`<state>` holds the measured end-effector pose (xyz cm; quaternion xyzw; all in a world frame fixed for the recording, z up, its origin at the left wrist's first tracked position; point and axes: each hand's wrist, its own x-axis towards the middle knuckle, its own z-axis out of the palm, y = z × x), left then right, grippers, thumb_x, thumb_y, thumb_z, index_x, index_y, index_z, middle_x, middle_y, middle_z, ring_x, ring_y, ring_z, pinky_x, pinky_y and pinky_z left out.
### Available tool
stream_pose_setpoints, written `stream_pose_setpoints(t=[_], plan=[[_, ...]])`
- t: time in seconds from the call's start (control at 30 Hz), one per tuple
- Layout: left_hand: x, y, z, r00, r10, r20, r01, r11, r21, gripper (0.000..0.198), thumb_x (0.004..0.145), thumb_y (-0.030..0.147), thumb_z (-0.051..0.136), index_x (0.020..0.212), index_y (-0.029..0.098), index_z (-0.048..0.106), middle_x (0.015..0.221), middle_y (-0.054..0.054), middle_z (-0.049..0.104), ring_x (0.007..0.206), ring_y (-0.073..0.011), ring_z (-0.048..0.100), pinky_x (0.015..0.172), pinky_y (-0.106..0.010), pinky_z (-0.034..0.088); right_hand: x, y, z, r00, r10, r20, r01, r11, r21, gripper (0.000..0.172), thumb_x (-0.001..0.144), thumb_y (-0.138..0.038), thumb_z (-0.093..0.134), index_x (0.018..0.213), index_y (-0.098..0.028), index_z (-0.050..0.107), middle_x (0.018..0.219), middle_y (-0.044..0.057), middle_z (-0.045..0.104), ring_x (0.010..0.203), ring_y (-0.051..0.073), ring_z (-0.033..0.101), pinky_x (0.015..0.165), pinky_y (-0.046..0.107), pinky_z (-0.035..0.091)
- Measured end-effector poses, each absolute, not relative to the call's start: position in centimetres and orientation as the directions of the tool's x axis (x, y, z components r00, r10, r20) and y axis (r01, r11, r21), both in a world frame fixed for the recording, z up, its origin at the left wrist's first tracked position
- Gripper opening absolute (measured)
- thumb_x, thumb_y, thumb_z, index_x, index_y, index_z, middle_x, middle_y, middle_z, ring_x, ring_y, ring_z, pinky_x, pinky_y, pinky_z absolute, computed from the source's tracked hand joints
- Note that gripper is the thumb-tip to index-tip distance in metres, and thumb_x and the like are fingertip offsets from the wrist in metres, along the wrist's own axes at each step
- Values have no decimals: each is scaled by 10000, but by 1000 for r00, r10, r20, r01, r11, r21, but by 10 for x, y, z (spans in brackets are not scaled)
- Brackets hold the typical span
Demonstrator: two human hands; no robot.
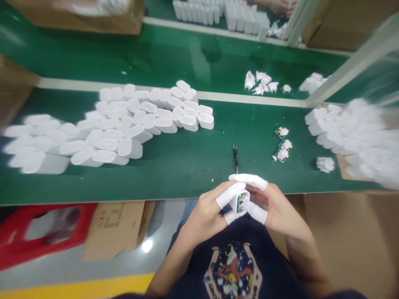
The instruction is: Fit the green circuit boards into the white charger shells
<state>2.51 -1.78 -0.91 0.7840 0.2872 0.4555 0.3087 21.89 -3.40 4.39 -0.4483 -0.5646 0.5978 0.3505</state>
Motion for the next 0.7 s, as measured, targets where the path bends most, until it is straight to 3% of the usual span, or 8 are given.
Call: stream_pose_setpoints(t=[0.33, 0.53, 0.63, 0.7], plan=[[24, -15, -12, 402, 745, 532, 92, -611, 786, 553, 968, 240, 751, 1486, 227, 557, 1298, -154, 755, 1165, -236, 773, 944, -280, 642, 229, -30, 36, -392, 907, -150, -76, -195, -978, 466, 974, -412, 759, 1405, -262, 663, 1435, 122, 716, 1324, 287, 700, 1131, 450, 572], [22, -16, -6, 439, 749, 496, 91, -586, 805, 605, 943, 216, 778, 1501, 252, 548, 1301, -136, 754, 1163, -241, 768, 944, -280, 628, 227, -33, 39, -379, 908, -178, -45, -210, -977, 459, 950, -341, 787, 1381, -244, 663, 1379, 134, 744, 1274, 273, 732, 1113, 417, 588], [21, -14, -4, 470, 762, 445, 103, -548, 830, 503, 955, 214, 758, 1432, 248, 602, 1299, -132, 739, 1119, -231, 768, 902, -268, 621, 226, -35, 34, -362, 919, -153, -23, -173, -985, 484, 941, -358, 792, 1392, -245, 659, 1339, 131, 762, 1191, 274, 773, 1053, 410, 627], [22, -11, -6, 469, 806, 363, 115, -463, 879, 387, 922, 283, 800, 1287, 235, 680, 1204, -104, 738, 982, -211, 770, 803, -259, 615, 228, -30, 24, -329, 939, -103, 107, -71, -992, 387, 967, -346, 755, 1335, -239, 702, 1226, 104, 809, 1065, 254, 814, 972, 382, 667]])
